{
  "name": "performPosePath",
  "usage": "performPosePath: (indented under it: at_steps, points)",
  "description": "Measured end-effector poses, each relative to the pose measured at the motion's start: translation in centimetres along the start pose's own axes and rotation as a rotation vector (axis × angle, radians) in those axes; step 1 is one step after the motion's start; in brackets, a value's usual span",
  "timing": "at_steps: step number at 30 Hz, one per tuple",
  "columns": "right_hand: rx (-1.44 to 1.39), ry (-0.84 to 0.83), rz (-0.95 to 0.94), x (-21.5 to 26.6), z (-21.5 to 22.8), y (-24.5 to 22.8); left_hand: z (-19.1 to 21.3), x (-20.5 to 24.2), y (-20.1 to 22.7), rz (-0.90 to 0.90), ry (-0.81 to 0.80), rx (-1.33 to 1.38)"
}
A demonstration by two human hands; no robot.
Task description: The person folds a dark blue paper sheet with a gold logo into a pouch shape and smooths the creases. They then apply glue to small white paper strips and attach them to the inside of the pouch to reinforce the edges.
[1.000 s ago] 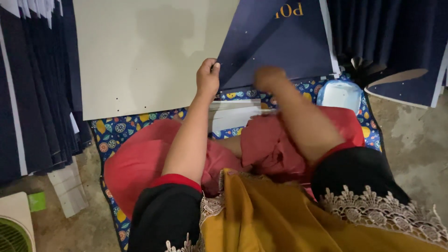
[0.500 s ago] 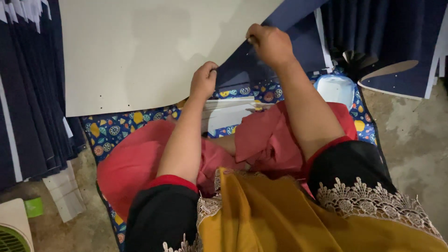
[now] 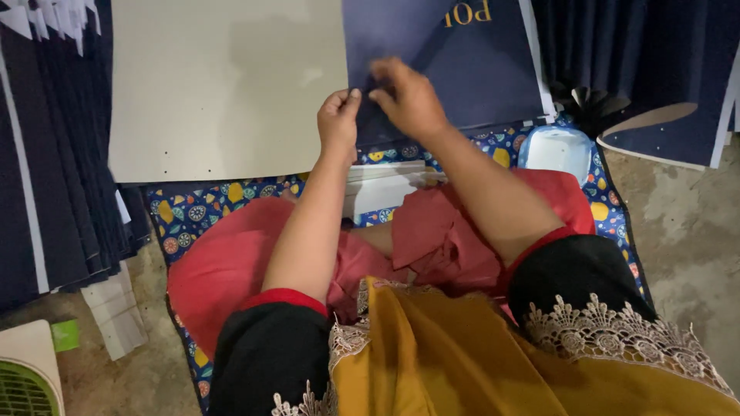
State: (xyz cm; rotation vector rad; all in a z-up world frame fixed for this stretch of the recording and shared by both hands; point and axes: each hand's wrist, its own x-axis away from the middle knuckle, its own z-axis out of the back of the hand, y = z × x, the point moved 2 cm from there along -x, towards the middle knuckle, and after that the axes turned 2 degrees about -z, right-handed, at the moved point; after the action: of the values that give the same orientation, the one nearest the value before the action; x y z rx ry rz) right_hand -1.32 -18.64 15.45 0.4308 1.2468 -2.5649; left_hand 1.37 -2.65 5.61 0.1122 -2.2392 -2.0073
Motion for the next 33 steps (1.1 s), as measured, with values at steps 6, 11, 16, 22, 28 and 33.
performPosePath:
  at_steps: [6, 11, 16, 22, 28, 33]
  points:
    - [-0.102, 0.142, 0.085, 0.6, -2.2, 0.7, 0.0, -0.4, -1.3, -0.039, -0.038, 0.136]
    - [-0.063, 0.235, 0.096, 0.7, -2.2, 0.9, -0.8, 0.1, -1.3, -0.019, -0.080, 0.330]
    - [-0.087, 0.243, 0.100, 0.9, -2.0, 0.6, -0.8, 1.1, 1.6, -0.002, -0.061, 0.185]
    - [-0.125, 0.198, 0.092, 0.5, -1.8, 0.4, -0.7, 1.2, 2.1, -0.072, -0.094, 0.075]
    - [-0.139, 0.081, 0.118, 0.2, -1.8, 0.4, -0.5, 0.9, 1.6, -0.122, -0.067, -0.031]
    - [-0.101, 0.079, 0.173, -0.6, -1.7, 4.8, -0.2, 0.7, 1.2, -0.102, -0.051, -0.059]
